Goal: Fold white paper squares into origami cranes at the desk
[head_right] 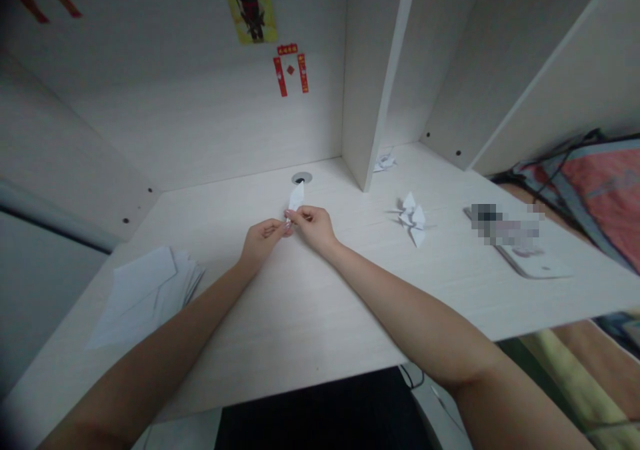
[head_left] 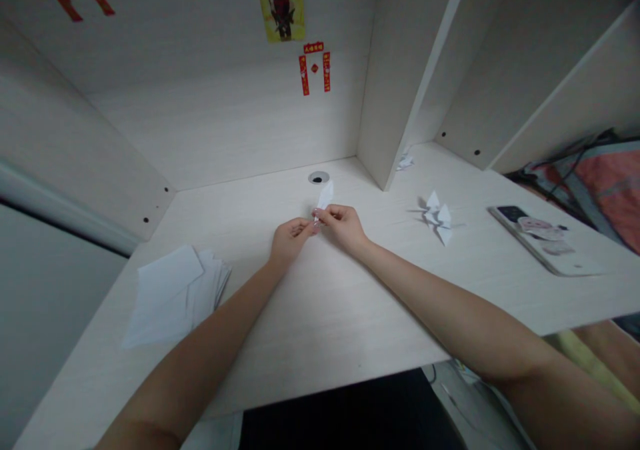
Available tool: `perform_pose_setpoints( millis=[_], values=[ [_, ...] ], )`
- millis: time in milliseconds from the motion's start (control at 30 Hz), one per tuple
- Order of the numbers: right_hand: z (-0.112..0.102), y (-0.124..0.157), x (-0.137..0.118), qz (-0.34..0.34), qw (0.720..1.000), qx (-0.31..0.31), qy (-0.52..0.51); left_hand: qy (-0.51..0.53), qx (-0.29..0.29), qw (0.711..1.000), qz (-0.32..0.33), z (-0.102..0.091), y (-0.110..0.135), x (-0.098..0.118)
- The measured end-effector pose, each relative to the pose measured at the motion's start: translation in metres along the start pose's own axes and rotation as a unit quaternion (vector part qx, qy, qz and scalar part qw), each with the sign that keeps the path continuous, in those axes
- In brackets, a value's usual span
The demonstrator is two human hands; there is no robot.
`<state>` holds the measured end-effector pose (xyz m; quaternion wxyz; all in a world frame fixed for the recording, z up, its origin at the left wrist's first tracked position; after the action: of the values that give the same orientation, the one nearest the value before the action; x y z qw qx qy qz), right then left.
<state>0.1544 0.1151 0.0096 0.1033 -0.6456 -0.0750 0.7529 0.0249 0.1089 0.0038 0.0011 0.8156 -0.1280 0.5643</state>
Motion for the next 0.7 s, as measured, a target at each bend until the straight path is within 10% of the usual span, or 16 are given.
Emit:
perform_pose_setpoints(
  millis=[700],
  values=[
    [-0.009, -0.003, 0.007, 0.044, 0.988, 0.041, -0.141, -0.003, -0.021, 1.000, 0.002, 0.003, 0.002, 0.000]
  ],
)
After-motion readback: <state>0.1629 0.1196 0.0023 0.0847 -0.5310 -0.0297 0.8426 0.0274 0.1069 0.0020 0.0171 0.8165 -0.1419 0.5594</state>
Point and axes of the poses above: each hand's wrist, its own y-axis away from the middle knuckle, its own z-axis out of the palm, x = y × z, the point moved 10 cm from there along -y, towards the middle knuckle, and after that the axes turned 9 degrees about -y, right-handed, at the moved point
